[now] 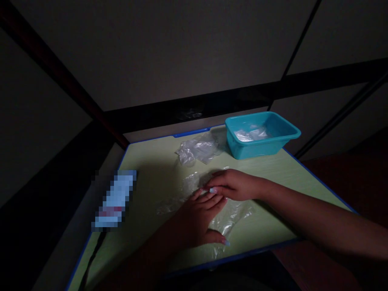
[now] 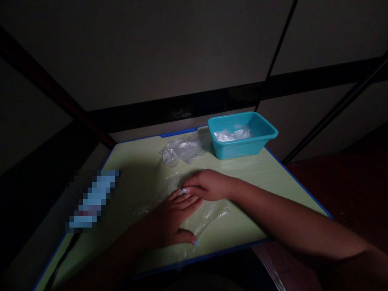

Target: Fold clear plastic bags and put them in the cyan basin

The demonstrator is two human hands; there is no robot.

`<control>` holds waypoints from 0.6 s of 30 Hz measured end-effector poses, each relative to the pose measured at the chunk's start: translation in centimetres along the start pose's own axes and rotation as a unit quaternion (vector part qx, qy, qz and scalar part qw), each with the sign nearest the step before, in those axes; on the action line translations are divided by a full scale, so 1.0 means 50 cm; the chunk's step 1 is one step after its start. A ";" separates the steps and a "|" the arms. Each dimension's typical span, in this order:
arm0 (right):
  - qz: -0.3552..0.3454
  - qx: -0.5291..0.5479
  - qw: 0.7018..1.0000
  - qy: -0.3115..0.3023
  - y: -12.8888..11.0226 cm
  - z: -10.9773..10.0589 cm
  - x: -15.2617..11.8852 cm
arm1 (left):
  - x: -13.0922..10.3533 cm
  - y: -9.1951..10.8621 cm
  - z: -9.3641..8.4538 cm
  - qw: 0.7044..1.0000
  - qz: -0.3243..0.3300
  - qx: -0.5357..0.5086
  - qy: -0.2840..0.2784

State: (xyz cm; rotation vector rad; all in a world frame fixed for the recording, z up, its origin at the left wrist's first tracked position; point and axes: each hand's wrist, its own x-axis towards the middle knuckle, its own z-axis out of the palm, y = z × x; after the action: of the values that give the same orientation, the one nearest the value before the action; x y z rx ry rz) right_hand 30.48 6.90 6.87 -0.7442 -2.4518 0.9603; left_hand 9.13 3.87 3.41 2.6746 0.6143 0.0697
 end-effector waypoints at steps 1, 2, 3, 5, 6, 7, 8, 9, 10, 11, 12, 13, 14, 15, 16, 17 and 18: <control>0.004 0.010 1.000 -0.014 0.002 0.003 0.000 | -0.001 0.000 0.003 1.000 0.003 -0.004 -0.001; 0.005 0.014 1.000 -0.022 0.004 0.005 0.001 | -0.002 0.001 0.006 1.000 0.005 -0.009 -0.001; 0.006 0.014 1.000 -0.026 0.007 0.007 0.001 | -0.002 0.002 0.008 1.000 0.006 -0.015 0.001; 0.010 0.003 1.000 -0.028 0.011 0.011 0.001 | -0.001 0.005 0.010 1.000 0.009 -0.025 0.010; 0.011 -0.006 1.000 -0.029 0.012 0.011 0.001 | 0.001 0.007 0.009 0.999 0.013 -0.028 0.019; 0.011 -0.018 0.999 -0.031 0.013 0.011 0.001 | 0.004 0.009 0.005 0.999 0.017 -0.031 0.035; 0.010 -0.031 0.999 -0.031 0.013 0.011 0.001 | 0.008 0.008 0.000 0.998 0.020 -0.035 0.057; 0.009 -0.042 0.999 -0.026 0.014 0.010 0.002 | 0.012 0.006 -0.007 0.995 0.017 -0.039 0.086; 0.008 -0.055 0.998 -0.014 0.014 0.009 0.002 | 0.015 0.001 -0.016 0.991 0.005 -0.043 0.124; 0.009 -0.072 0.997 0.004 0.015 0.008 0.002 | 0.019 -0.008 -0.024 0.985 -0.019 -0.045 0.168; 0.013 -0.098 0.995 0.026 0.016 0.007 0.002 | 0.021 -0.019 -0.032 0.975 -0.054 -0.044 0.213; 0.023 -0.131 0.990 0.050 0.017 0.007 0.002 | 0.023 -0.032 -0.039 0.962 -0.093 -0.037 0.253; 0.041 -0.168 0.982 0.070 0.017 0.007 0.002 | 0.023 -0.047 -0.044 0.949 -0.134 -0.027 0.284; 0.070 -0.205 0.973 0.083 0.018 0.008 0.002 | 0.024 -0.062 -0.047 0.938 -0.169 -0.017 0.303; 0.107 -0.240 0.961 0.090 0.018 0.009 0.002 | 0.024 -0.076 -0.048 0.932 -0.190 -0.008 0.309; 0.150 -0.269 0.947 0.092 0.019 0.011 0.002 | 0.024 -0.089 -0.047 0.929 -0.207 0.001 0.308; 0.191 -0.291 0.933 0.092 0.020 0.013 0.002 | 0.024 -0.099 -0.045 0.930 -0.216 0.010 0.298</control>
State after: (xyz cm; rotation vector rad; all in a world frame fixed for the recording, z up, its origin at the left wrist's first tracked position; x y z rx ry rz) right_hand 30.39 7.28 5.72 -1.4756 -2.4747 0.2304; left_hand 7.90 9.31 3.53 2.4501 1.3756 0.7723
